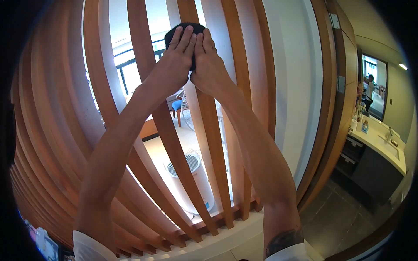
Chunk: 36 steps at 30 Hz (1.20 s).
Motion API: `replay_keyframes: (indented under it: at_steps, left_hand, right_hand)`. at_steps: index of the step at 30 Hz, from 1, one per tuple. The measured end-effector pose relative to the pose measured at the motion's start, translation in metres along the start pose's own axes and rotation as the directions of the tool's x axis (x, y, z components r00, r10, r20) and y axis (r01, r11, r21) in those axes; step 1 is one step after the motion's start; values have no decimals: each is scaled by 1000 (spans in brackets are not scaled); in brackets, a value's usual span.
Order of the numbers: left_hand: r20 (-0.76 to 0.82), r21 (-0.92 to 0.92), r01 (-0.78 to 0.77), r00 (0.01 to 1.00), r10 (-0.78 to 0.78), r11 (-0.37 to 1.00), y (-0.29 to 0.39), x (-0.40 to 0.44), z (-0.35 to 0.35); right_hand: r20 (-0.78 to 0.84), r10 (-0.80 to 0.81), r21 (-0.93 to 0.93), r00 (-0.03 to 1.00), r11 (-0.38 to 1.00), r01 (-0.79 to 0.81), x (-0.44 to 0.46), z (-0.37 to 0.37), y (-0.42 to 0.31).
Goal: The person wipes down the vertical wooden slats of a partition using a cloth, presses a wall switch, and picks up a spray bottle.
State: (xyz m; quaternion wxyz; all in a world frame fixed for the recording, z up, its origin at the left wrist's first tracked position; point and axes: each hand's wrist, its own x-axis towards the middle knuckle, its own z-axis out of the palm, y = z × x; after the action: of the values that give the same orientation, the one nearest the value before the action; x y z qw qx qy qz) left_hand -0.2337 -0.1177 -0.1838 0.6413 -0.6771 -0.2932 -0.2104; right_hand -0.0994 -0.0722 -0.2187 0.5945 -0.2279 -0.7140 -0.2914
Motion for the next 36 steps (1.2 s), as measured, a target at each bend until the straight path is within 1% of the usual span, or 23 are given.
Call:
replay_keyframes:
  at_steps: [1,2,4,6,7,9,10,11,12,13,16,17,19,22,23,25,27,29,30,31,33,34,36]
  left_hand:
    - [35,22,0,999,-1,1000,6,-4,0]
    - [34,14,-3,999,2,1000,13,-7,1]
    - [45,87,24,999,-28,996,21,-14,-4]
    - [42,52,41,998,-43,998,30,-21,-6]
    - [41,25,62,997,-63,998,35,-25,-7]
    - [51,3,56,997,-56,998,43,-34,-11]
    - [54,14,46,997,-47,999,47,-38,-13]
    - [51,21,36,998,-37,999,51,-40,-15]
    - [106,14,11,994,-13,1000,54,-44,-11]
    - [71,-86,39,997,-33,996,60,-48,-11]
    - [71,-135,54,996,-45,989,75,-61,-12]
    - [93,-169,97,992,-82,981,82,-65,-16]
    - [155,-210,130,983,-98,969,93,-76,-18]
    - [166,-263,143,981,-101,954,108,-91,-15]
    - [186,-266,142,978,-94,953,112,-98,-14]
    - [181,-214,124,980,-85,969,122,-101,-17]
    - [204,-231,131,976,-84,964,130,-108,-17]
    - [202,-263,134,976,-81,955,138,-116,-13]
    - [258,-250,142,963,-76,958,142,-118,-17]
    - [269,-256,138,961,-67,957,145,-121,-17]
    - [262,-270,117,964,-44,956,153,-129,-15]
    - [272,-280,113,962,-34,953,157,-134,-17]
    - [285,-257,83,959,-7,963,166,-140,-23]
  right_hand:
    - [4,6,-4,1000,1000,-5,-7,0,-2]
    - [4,7,8,1000,1000,-7,-15,1,-3]
    - [3,16,13,1000,1000,-16,-23,-4,-14]
    - [6,87,127,996,988,-87,-36,-7,-21]
    - [16,99,115,995,988,-100,-42,-8,-24]
    - [8,107,128,994,986,-107,-53,-8,-29]
    - [-20,91,139,996,986,-87,-60,-8,-31]
    - [-13,92,118,996,989,-90,-67,-8,-34]
    - [-13,108,140,994,985,-105,-73,-7,-36]
    - [-14,126,160,992,979,-122,-79,-9,-39]
    - [10,155,156,988,976,-154,-99,-8,-45]
    - [11,153,167,988,974,-153,-106,-7,-46]
    - [22,169,151,985,974,-170,-121,-3,-49]
    - [63,193,131,979,971,-200,-143,-1,-55]
    - [72,208,142,976,966,-216,-151,0,-58]
    - [49,200,131,979,970,-205,-162,-2,-60]
    - [70,221,145,973,963,-229,-174,-2,-64]
    - [80,269,156,960,948,-279,-184,0,-67]
    - [93,323,227,942,914,-336,-189,-2,-72]
    - [98,335,230,937,909,-349,-195,-1,-73]
    - [76,309,151,948,936,-317,-207,2,-77]
    - [82,322,150,943,931,-331,-215,3,-81]
    - [88,409,258,908,871,-418,-227,2,-86]
